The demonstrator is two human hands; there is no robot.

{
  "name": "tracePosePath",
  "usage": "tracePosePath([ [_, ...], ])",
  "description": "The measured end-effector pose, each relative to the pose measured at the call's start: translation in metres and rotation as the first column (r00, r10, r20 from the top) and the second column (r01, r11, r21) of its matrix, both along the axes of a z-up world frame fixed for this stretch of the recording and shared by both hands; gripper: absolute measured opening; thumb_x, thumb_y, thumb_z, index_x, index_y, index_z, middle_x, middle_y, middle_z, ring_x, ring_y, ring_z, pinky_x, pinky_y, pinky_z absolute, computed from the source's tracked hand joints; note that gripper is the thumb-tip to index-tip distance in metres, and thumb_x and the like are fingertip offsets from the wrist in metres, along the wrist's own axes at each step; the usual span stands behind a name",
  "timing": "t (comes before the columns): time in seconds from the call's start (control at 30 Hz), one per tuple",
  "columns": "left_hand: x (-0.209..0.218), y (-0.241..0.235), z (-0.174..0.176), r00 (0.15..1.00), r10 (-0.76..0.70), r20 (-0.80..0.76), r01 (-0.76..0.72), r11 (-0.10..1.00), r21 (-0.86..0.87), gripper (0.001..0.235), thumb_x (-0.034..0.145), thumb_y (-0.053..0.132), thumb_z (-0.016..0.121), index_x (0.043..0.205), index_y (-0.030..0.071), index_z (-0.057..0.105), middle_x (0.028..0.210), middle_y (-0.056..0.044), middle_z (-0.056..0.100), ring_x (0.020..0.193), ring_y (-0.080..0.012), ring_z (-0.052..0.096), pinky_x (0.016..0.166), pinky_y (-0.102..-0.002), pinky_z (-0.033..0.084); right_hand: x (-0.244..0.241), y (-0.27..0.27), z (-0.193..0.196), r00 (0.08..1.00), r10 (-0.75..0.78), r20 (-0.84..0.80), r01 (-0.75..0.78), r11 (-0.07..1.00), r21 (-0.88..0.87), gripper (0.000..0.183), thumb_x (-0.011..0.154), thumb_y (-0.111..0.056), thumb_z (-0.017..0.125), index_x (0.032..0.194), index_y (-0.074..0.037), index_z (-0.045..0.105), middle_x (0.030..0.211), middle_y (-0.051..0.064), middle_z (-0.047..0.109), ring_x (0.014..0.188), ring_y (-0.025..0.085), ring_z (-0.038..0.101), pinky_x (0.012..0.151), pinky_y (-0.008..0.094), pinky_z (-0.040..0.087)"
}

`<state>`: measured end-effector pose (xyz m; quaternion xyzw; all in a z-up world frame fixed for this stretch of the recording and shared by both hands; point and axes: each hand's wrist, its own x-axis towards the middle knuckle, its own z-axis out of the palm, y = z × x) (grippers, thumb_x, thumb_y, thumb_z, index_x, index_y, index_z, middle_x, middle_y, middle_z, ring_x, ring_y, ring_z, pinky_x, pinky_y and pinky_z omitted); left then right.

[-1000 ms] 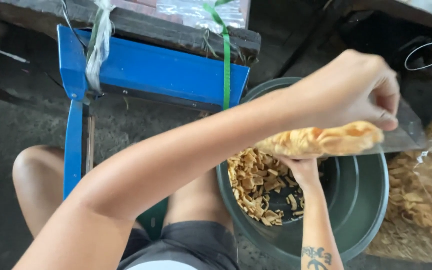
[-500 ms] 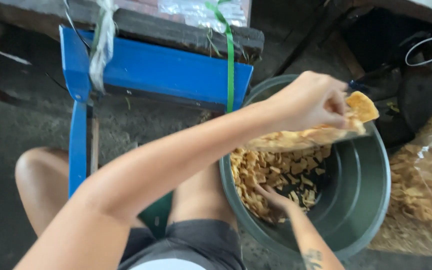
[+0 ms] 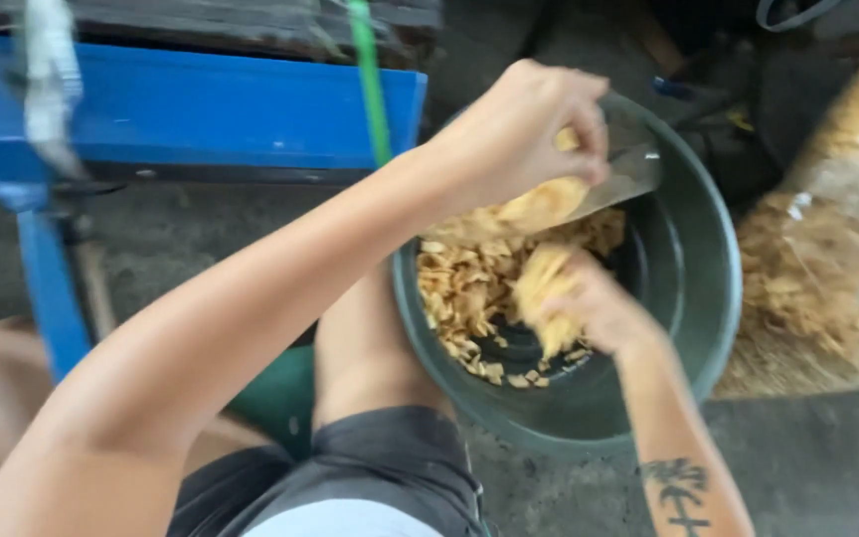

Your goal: The person scoops dried food pieces from a green basin into small plastic bags and seals them using a blue heat sealer. The process is repeated for multiple bags, which are then placed on a nearby wooden table.

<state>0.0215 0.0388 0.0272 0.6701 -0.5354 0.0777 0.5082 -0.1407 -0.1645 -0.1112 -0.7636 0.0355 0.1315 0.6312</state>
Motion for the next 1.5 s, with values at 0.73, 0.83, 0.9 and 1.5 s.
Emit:
tracePosePath([
  [0.73,-0.016,0.002,0.017,0.999,0.009,0.037,-0.012,0.997,0.076,0.011,0.076,0.029,0.09,0.074,0.021,0.082,0.117,-0.021,0.072,0.118,-0.035,0.067,0.093,-0.042,0.048,0.005,-0.044,0.044,0.966,-0.082,0.246,0.227,0.729,-0.646,0.093,0.064,-0.029,0.085,0.146,-0.014,0.045,0.15,0.019,0.038,0.143,0.035,0.041,0.118,0.049,0.034],
  [0.83,-0.034,0.011,0.059,0.997,-0.068,0.031,0.068,0.998,-0.018,0.009,0.075,0.031,0.089,0.074,0.025,0.082,0.096,-0.006,0.083,0.113,-0.0254,0.07,0.085,-0.034,0.051,0.003,-0.045,-0.04,0.944,-0.155,0.292,0.214,0.959,-0.184,0.093,0.057,-0.012,0.091,0.139,-0.008,0.048,0.141,0.01,0.053,0.13,0.025,0.054,0.109,0.046,0.05],
  [0.9,-0.043,0.025,0.073,0.997,-0.079,0.026,0.081,0.995,-0.059,0.006,0.072,0.031,0.087,0.077,0.029,0.083,0.089,0.0,0.085,0.111,-0.0201,0.072,0.085,-0.028,0.052,0.017,-0.045,-0.093,0.911,-0.174,0.373,0.149,0.984,0.095,0.07,0.054,0.001,0.095,0.119,-0.003,0.07,0.12,0.008,0.073,0.115,0.019,0.068,0.104,0.04,0.06],
  [1.5,-0.119,0.121,-0.128,0.971,-0.017,-0.237,-0.032,0.979,-0.202,0.108,0.099,0.029,0.079,0.17,0.028,-0.003,0.179,-0.015,0.005,0.17,-0.0384,0.011,0.139,-0.057,0.024,0.032,0.09,-0.056,0.64,-0.238,0.73,-0.19,0.872,0.451,0.103,0.058,-0.024,0.095,0.14,0.0,0.037,0.139,0.033,0.048,0.134,0.045,0.045,0.115,0.06,0.039],
])
